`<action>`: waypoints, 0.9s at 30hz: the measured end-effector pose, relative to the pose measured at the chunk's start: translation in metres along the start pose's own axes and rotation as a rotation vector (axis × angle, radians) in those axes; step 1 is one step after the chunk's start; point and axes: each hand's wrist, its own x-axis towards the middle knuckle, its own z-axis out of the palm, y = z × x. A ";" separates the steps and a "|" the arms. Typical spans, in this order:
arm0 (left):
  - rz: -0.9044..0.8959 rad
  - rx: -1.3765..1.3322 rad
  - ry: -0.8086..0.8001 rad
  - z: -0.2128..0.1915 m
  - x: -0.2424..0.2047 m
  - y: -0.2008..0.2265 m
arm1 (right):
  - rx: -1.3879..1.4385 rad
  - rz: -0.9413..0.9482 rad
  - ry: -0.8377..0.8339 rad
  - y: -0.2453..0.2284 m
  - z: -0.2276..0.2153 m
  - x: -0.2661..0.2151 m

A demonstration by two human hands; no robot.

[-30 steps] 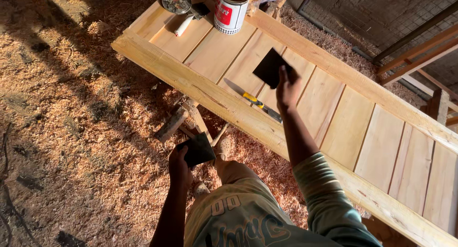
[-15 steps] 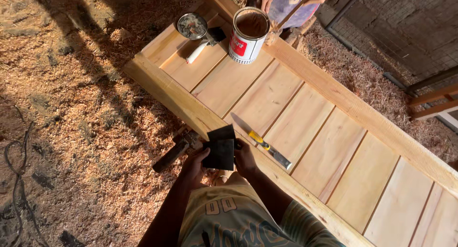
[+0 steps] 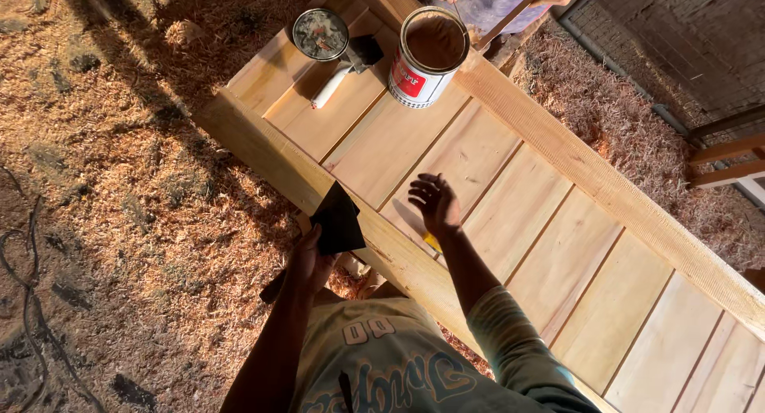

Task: The person uses a chisel to smooth the edges of a wooden frame, then sands the surface with sandpaper. A second person applies stain to the wood with a brush. The camera wearer continues sanding the frame edges and corners.

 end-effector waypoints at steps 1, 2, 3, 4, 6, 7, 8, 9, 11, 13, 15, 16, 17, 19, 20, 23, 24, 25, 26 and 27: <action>0.000 0.017 -0.050 0.010 0.009 0.012 | 0.019 -0.017 0.034 -0.006 -0.002 0.015; 0.002 0.036 -0.026 0.020 0.015 0.021 | 0.039 -0.035 0.069 -0.013 -0.003 0.030; 0.006 0.052 -0.007 0.029 0.024 0.027 | 0.053 -0.055 0.100 -0.024 -0.002 0.047; 0.011 0.067 0.012 0.036 0.034 0.035 | 0.065 -0.081 0.112 -0.033 0.000 0.066; 0.022 0.048 -0.063 0.038 0.052 0.049 | 0.087 -0.108 0.150 -0.041 0.004 0.090; 0.031 0.035 -0.100 0.036 0.066 0.054 | 0.095 -0.118 0.189 -0.047 0.008 0.103; 0.023 -0.012 -0.106 0.035 0.080 0.058 | 0.102 -0.128 0.229 -0.053 0.012 0.116; 0.016 -0.055 -0.119 0.034 0.100 0.063 | 0.111 -0.145 0.263 -0.059 0.018 0.131; -0.012 -0.093 -0.009 0.035 0.140 0.070 | 0.142 -0.186 0.278 -0.071 0.027 0.151; -0.054 -0.082 0.235 0.041 0.187 0.074 | 0.142 -0.222 0.302 -0.080 0.033 0.169; -0.038 -0.117 0.358 0.058 0.236 0.069 | 0.117 -0.249 0.331 -0.090 0.037 0.187; -0.009 -0.194 0.271 0.069 0.263 0.066 | 0.086 -0.267 0.347 -0.096 0.037 0.195; 0.016 -0.268 0.190 0.079 0.285 0.064 | 0.060 -0.282 0.369 -0.097 0.036 0.200; 0.105 -0.151 0.014 0.103 0.334 0.056 | 0.024 -0.299 0.395 -0.102 0.033 0.212; 0.130 -0.150 -0.023 0.113 0.357 0.057 | 0.016 -0.301 0.400 -0.103 0.031 0.219; 0.175 -0.164 -0.085 0.138 0.417 0.047 | -0.012 -0.293 0.407 -0.104 0.023 0.233; 0.170 -0.173 -0.067 0.144 0.434 0.043 | -0.019 -0.285 0.410 -0.106 0.019 0.234; 0.170 -0.179 -0.049 0.149 0.448 0.041 | -0.049 -0.274 0.417 -0.108 0.017 0.237; 0.157 -0.177 -0.052 0.153 0.460 0.036 | -0.079 -0.263 0.425 -0.109 0.015 0.240; 0.145 -0.171 -0.053 0.155 0.469 0.034 | -0.105 -0.249 0.431 -0.109 0.015 0.243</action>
